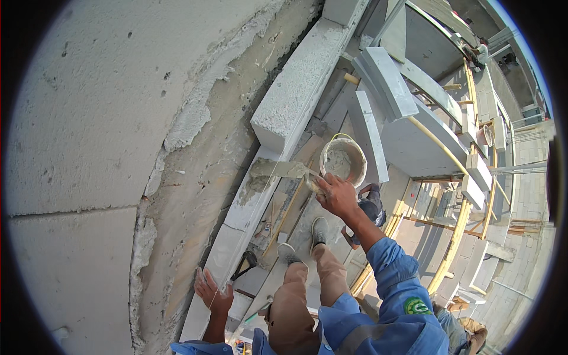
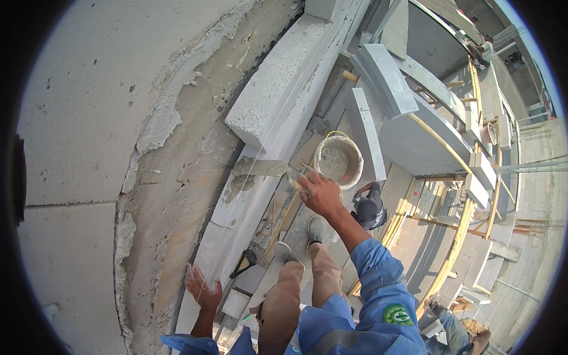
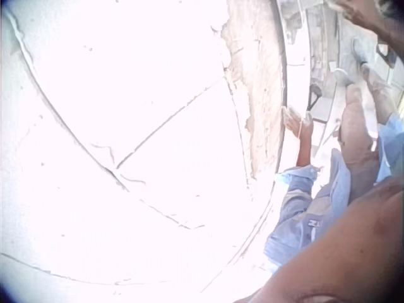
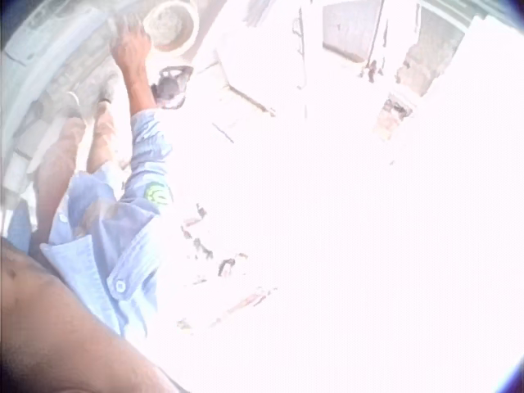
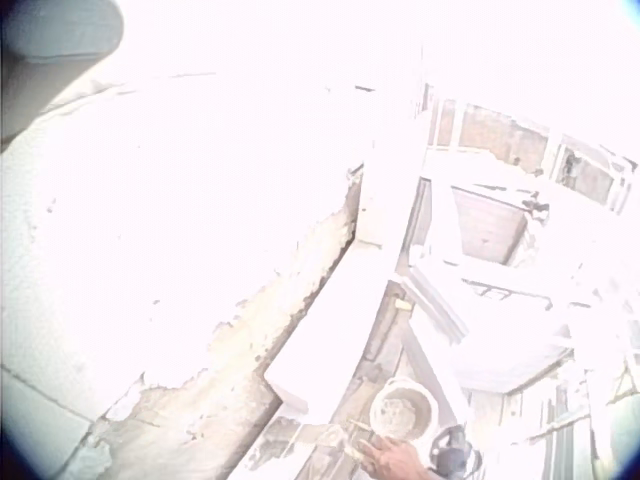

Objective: The person installs lightweight concrete blocks onto a wall using mortar and a trowel.

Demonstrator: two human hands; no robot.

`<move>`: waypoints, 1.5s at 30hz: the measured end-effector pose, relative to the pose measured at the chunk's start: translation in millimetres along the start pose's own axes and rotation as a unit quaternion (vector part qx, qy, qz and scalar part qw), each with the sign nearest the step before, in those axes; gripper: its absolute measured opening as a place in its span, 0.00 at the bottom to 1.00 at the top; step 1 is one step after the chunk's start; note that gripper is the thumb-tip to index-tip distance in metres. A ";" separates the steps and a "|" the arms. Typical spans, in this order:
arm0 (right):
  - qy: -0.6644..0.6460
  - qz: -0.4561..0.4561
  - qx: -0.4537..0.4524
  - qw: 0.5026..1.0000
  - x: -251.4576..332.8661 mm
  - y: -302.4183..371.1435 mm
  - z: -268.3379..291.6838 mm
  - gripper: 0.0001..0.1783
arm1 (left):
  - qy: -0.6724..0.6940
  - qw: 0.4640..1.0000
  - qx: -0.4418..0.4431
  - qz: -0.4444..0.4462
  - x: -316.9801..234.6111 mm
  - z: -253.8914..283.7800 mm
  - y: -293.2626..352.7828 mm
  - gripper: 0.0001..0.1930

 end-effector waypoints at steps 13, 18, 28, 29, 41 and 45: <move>-0.146 -0.160 -0.086 0.972 51.7 46.8 -73.2 0.30 | 0.011 0.998 0.038 0.039 -1.2 -8.4 7.2 0.52; -0.166 -0.183 -0.028 0.969 67.5 37.2 -128.1 0.29 | 0.010 1.000 0.013 0.019 -2.4 -10.1 2.7 0.51; -0.222 -0.221 -0.056 0.948 76.8 82.4 -127.5 0.26 | 0.004 1.000 -0.008 0.025 -0.3 -10.2 1.6 0.48; -0.268 -0.221 -0.051 0.936 79.7 85.8 -123.4 0.25 | -0.005 1.000 -0.022 0.019 -0.5 -8.5 2.1 0.47; -0.465 -0.264 0.002 0.845 203.4 105.5 -109.1 0.25 | 0.005 0.999 -0.042 0.009 -1.2 -2.5 1.0 0.46; -0.420 -0.226 0.019 0.878 220.9 117.6 -98.4 0.24 | -0.002 0.999 -0.043 0.004 2.2 -4.1 2.5 0.46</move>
Point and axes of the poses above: each hand's wrist, its own y-axis away from the middle knuckle, its own z-axis out of the back of the hand, x = y × z, the point moved 3 cm from there along -y, towards the middle knuckle, and after that the axes turned 6 degrees about x, right-handed, at the moved point
